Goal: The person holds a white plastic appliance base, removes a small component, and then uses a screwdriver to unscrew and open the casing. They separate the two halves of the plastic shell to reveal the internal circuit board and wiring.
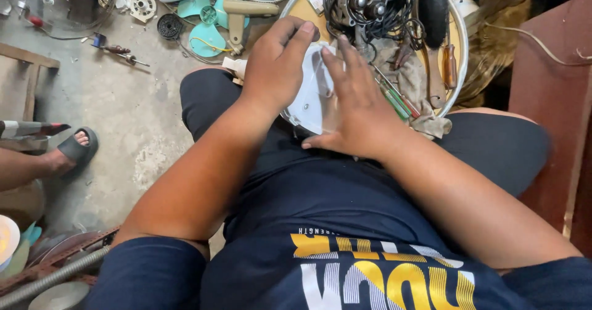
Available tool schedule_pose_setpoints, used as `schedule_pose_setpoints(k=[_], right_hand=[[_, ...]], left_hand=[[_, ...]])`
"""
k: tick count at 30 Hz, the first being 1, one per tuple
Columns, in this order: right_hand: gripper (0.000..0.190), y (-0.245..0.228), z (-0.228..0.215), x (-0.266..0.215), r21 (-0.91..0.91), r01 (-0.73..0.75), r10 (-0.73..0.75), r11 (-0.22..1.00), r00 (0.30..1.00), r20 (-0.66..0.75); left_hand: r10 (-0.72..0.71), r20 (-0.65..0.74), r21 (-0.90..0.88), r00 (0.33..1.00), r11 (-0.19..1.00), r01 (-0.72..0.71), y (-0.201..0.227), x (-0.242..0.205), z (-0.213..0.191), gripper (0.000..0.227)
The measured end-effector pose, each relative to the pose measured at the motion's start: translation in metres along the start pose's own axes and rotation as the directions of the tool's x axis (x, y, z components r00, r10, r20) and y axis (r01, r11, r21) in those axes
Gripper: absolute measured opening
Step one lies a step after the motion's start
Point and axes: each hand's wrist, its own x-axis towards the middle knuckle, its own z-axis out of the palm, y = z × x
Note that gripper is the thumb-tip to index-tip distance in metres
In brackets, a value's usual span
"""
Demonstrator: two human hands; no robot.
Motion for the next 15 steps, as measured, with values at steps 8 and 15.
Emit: schedule_pose_setpoints(k=[8, 15], right_hand=[[0.144, 0.005, 0.004, 0.012, -0.084, -0.091, 0.09, 0.992, 0.996, -0.019], [0.141, 0.006, -0.009, 0.006, -0.083, -0.179, 0.182, 0.98, 0.983, 0.027]], left_hand=[[0.48, 0.258, -0.34, 0.838, 0.857, -0.386, -0.055, 0.013, -0.01, 0.067], [0.552, 0.444, -0.118, 0.706, 0.817, -0.565, -0.07, 0.016, -0.016, 0.127]])
